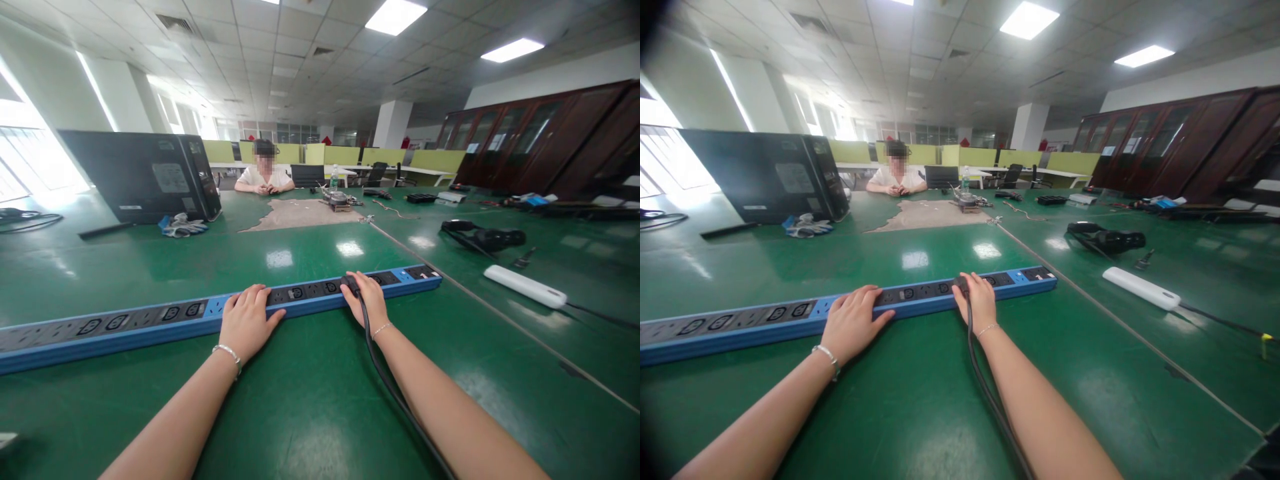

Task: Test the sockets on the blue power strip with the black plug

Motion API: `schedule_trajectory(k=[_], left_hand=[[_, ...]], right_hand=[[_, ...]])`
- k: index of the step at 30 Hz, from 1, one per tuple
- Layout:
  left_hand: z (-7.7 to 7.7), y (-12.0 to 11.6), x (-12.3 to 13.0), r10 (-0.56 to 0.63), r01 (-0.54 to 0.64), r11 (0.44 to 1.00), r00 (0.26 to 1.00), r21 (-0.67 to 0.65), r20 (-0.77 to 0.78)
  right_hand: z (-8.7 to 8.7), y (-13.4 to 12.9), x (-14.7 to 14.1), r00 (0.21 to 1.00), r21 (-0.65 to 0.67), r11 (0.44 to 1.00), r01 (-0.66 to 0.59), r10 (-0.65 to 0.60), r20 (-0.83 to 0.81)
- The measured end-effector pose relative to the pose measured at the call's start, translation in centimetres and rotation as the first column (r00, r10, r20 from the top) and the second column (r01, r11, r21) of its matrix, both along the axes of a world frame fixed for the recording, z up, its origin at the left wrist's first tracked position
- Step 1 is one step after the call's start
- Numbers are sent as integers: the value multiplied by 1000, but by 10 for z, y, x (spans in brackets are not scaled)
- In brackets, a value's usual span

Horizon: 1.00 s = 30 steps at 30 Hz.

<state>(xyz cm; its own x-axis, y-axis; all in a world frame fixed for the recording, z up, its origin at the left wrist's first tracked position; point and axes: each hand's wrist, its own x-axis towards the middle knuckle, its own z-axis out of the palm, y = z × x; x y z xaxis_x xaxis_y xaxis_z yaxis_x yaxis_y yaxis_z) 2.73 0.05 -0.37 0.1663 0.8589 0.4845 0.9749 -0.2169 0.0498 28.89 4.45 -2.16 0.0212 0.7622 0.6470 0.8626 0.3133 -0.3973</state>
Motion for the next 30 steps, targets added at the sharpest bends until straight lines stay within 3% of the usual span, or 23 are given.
schedule_trajectory(k=[12, 18, 20, 30], left_hand=[[0, 0, 0, -1, 1, 1000, 1000, 1, 7], [1, 0, 1, 4, -4, 1000, 1000, -6, -11], [1, 0, 1, 11, -11, 1000, 1000, -11, -6], [1, 1, 0, -1, 1, 1000, 1000, -12, 23]], right_hand=[[-4, 3, -3, 995, -31, 999, -21, 18, -103], [12, 5, 3, 894, 31, 999, -30, 40, -446], [14, 5, 5, 870, 27, 999, -38, 46, -491], [21, -11, -14, 892, -60, 978, -202, 158, -424]])
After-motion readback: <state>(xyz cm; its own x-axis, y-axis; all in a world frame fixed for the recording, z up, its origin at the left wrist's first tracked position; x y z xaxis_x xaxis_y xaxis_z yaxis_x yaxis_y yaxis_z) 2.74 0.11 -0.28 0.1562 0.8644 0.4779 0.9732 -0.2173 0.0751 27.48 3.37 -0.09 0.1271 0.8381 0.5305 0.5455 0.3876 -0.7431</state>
